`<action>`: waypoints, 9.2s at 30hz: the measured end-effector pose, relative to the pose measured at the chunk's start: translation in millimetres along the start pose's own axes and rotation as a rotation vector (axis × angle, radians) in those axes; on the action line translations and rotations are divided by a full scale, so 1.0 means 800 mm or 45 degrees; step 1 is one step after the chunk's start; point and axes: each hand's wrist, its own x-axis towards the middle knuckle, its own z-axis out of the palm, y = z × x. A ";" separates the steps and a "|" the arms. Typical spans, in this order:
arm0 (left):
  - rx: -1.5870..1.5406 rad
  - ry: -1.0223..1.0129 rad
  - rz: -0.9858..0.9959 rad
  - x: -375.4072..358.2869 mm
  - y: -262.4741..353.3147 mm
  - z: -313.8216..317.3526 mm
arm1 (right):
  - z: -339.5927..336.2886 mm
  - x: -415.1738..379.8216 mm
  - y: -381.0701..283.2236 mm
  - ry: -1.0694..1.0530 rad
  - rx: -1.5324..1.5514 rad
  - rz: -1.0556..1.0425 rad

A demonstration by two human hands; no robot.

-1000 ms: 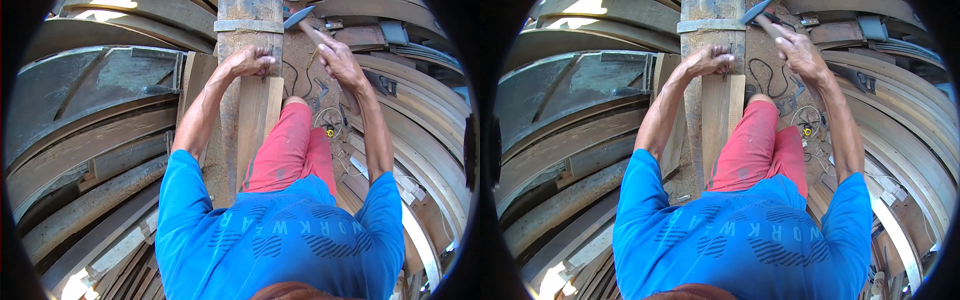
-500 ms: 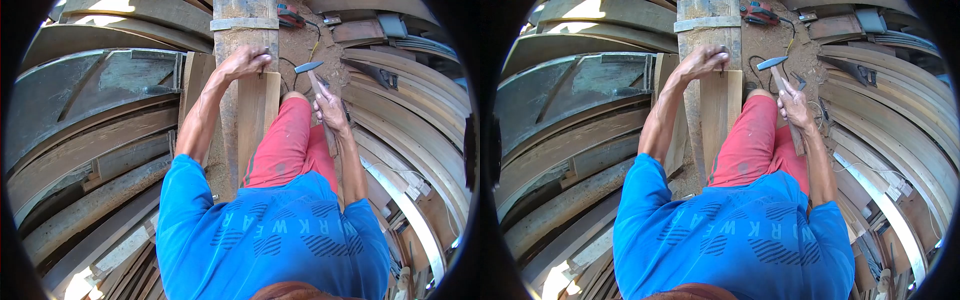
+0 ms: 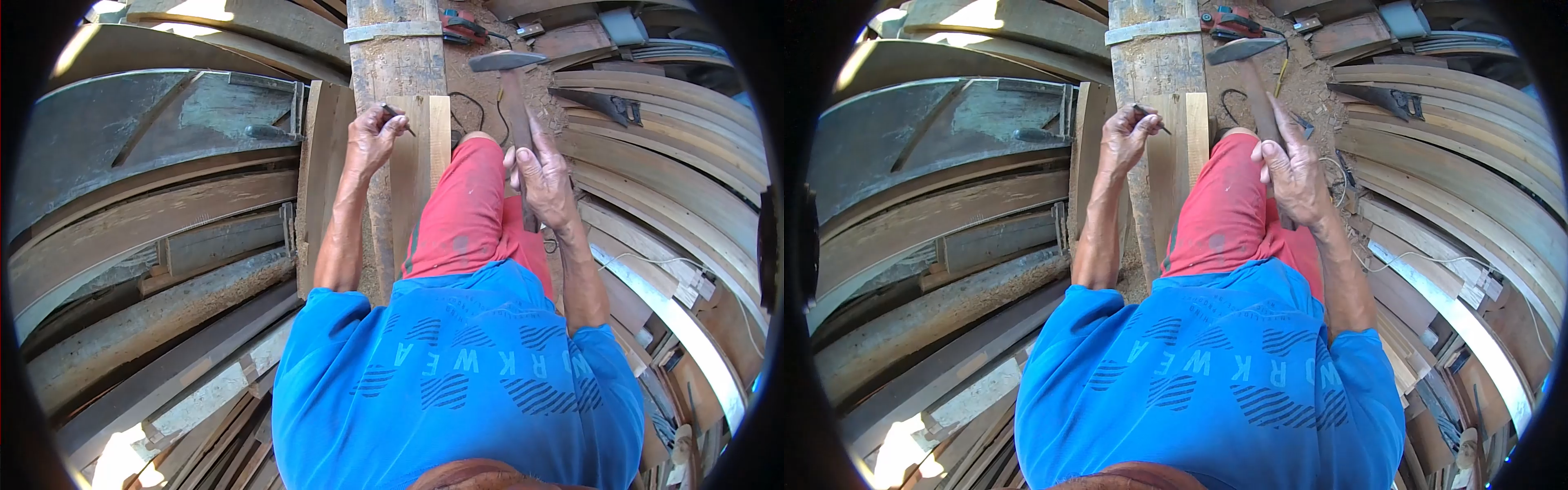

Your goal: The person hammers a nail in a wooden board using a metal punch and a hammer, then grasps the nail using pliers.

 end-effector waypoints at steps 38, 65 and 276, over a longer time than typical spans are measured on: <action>0.602 -0.163 0.544 0.003 -0.001 0.030 | 0.013 0.030 -0.031 -0.099 -0.618 -0.540; 0.585 -0.214 0.109 0.041 0.001 0.036 | 0.002 0.029 -0.048 -0.027 -0.333 -0.252; 0.557 -0.107 0.594 -0.012 0.019 0.038 | 0.027 -0.022 -0.023 0.081 -0.539 -0.601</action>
